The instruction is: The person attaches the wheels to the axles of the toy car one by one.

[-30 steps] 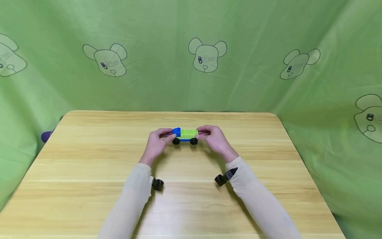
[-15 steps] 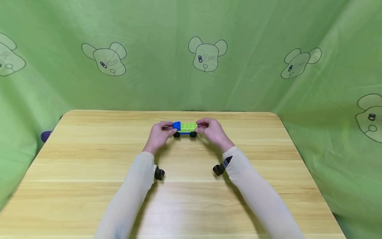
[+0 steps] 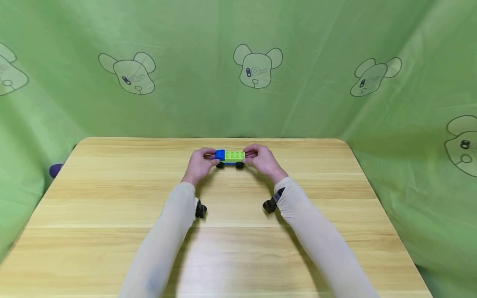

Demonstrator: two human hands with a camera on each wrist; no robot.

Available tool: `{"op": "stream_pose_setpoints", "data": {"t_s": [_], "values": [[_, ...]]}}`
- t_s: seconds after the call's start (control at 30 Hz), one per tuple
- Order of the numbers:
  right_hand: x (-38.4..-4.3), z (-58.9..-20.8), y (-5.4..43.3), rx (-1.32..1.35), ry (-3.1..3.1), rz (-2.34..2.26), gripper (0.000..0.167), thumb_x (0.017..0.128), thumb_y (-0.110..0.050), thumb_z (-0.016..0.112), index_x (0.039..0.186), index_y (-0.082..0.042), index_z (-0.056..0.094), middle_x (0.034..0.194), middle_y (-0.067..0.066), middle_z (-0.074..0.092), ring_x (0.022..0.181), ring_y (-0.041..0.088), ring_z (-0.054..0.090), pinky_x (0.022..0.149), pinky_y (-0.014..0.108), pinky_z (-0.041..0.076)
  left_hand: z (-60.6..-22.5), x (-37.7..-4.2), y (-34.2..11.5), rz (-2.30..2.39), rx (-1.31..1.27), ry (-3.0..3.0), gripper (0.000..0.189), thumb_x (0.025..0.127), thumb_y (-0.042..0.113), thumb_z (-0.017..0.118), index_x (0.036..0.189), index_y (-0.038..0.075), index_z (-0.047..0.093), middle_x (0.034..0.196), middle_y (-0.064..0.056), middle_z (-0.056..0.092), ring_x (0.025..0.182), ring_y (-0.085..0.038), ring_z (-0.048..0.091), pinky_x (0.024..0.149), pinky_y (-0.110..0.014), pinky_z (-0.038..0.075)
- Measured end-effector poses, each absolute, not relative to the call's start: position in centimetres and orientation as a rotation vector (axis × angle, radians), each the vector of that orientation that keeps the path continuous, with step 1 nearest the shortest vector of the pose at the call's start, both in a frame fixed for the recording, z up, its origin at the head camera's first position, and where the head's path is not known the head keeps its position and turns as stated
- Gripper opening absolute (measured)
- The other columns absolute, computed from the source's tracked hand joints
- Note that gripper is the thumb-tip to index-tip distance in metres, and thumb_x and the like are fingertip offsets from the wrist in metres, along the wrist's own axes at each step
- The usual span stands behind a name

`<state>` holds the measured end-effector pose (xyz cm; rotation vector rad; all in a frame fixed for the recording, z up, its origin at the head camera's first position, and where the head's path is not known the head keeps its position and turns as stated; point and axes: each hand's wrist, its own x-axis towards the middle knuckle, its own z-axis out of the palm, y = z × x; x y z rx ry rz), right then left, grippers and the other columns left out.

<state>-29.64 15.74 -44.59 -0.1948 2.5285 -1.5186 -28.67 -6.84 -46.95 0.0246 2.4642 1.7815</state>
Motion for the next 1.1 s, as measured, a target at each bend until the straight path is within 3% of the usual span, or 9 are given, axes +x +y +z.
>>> {"op": "stream_pose_setpoints", "data": {"t_s": [0.7,0.87,1.1], "values": [[-30.3,-46.0,15.9,-0.155,2.481,-1.510,0.041,0.084,0.008,0.068,0.123,0.006,0.056,0.114,0.018,0.060,0.106,0.031,0.058,0.095,0.037,0.049,-47.4,-29.1,-6.8,1.684,0.018,2.474,0.043,0.087,-0.001,0.071,0.128,-0.002,0.059,0.117,-0.014,0.063,0.106,-0.026,0.059,0.091,-0.033,0.051],[-30.0,-45.9,16.1,-0.194,2.552,-1.443,0.047,0.086,0.001,0.070,0.129,0.005,0.052,0.119,0.017,0.058,0.110,0.031,0.055,0.099,0.039,0.045,-47.2,-29.1,-7.4,1.626,0.062,2.452,0.047,0.090,0.007,0.070,0.133,-0.001,0.055,0.123,-0.013,0.060,0.112,-0.026,0.056,0.095,-0.036,0.049],[-28.9,-45.6,17.2,-0.210,2.655,-1.255,0.048,0.092,-0.017,0.068,0.131,0.006,0.051,0.121,0.019,0.057,0.113,0.032,0.053,0.101,0.041,0.044,-46.6,-28.6,-8.6,1.459,0.162,2.520,0.044,0.098,0.013,0.057,0.138,-0.005,0.048,0.127,-0.017,0.057,0.118,-0.030,0.054,0.104,-0.040,0.042]]}}
